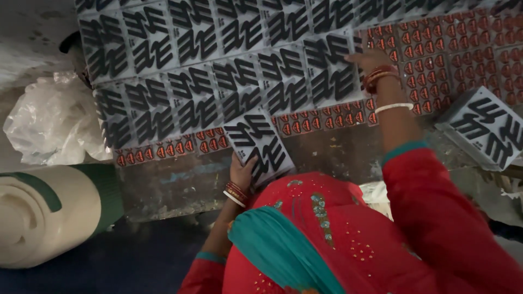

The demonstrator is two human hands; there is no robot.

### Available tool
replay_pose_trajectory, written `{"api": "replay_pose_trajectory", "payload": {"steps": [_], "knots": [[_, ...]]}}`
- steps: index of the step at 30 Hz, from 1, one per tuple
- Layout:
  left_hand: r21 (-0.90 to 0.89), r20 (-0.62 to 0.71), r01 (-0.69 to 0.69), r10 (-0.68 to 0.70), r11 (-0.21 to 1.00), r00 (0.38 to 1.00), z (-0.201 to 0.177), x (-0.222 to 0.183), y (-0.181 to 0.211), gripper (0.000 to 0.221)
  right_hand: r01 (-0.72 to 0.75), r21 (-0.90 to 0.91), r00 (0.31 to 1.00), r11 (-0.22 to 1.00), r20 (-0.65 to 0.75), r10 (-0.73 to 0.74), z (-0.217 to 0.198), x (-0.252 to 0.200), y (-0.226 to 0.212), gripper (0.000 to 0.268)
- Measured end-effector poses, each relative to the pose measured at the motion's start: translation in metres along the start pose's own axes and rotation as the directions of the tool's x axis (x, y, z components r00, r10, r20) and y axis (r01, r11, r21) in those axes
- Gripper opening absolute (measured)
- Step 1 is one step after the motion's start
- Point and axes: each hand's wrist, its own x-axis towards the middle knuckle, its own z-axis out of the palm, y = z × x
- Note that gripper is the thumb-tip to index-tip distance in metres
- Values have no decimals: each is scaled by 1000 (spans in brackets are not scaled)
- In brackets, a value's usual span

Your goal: The person picks up and stacks printed stickers or labels into organized piles on a workbench.

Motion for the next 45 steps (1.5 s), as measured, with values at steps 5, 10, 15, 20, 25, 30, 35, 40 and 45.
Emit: {"api": "replay_pose_trajectory", "payload": {"steps": [5,10,15,20,25,30,35,40,45], "knots": [[103,-11,-34,35,994,999,0,-3,3,57,-63,124,997,990,-32,68,1,-5,0,76],[174,-15,14,-11,985,1000,0,-2,5,58,298,-283,942,912,-66,-328,25,16,16,64],[95,-48,-14,18,995,999,3,-3,4,57,332,-461,910,823,-74,-408,53,-2,3,56],[90,-37,-59,63,994,997,1,1,-5,58,608,-404,713,683,-102,-694,-40,-7,8,59],[15,-12,-71,71,997,997,2,3,-3,56,573,-544,698,612,-66,-713,-66,-83,-15,57],[79,4,-72,72,994,997,0,0,10,56,518,-614,767,596,25,-641,-20,-26,42,38],[-156,43,15,-9,988,999,-2,10,-14,51,612,-361,768,704,56,-638,-15,-60,35,48],[-719,182,321,-279,616,943,1,2,9,56,692,72,682,718,261,-683,54,-113,16,57],[6,-2,93,-93,996,996,-7,10,-12,63,374,-136,919,918,-78,-386,87,-4,57,46]]}}
